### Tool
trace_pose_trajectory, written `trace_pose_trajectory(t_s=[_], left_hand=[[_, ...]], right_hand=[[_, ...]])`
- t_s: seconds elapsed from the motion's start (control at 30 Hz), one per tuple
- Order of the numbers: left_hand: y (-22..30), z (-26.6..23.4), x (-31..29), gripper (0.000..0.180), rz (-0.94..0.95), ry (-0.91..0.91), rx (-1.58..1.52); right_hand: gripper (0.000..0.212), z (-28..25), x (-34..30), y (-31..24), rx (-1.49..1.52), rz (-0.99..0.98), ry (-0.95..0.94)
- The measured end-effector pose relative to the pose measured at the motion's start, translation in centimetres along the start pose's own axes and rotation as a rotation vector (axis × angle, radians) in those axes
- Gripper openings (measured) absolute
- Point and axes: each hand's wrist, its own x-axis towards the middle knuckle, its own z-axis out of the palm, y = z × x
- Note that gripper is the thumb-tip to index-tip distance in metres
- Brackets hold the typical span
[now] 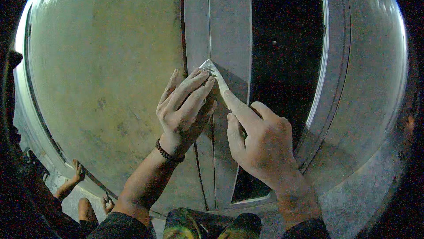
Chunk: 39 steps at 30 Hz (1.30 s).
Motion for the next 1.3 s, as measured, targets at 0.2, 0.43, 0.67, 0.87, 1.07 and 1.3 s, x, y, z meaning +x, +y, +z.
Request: trace_pose_trajectory(t_s=[0.2,0.43,0.67,0.87,1.07,1.3], left_hand=[[2.1,0.6,1.1,0.044,-0.003,-0.03,0.007],[3.7,1.2,2.1,0.042,0.013,0.019,-0.001],[2.4,1.0,2.0,0.042,0.004,0.04,0.002],[2.3,0.7,2.0,0.045,0.023,0.012,-0.01],[2.7,1.5,1.9,0.042,0.029,0.029,0.002],[0.6,-0.2,1.0,0.043,0.017,0.02,0.013]], right_hand=[[0.043,-2.5,-0.4,0.5,-0.02,-0.02,-0.014],[0.042,-4.6,-0.6,1.0,-0.025,-0.004,-0.029],[0.041,-3.3,0.3,0.7,-0.02,-0.028,-0.008],[0.038,-3.5,0.2,0.5,-0.03,-0.009,-0.024],[0.034,-4.3,0.2,0.5,-0.023,0.033,-0.037],[0.034,-1.6,0.6,-0.9,-0.004,0.019,-0.03]])
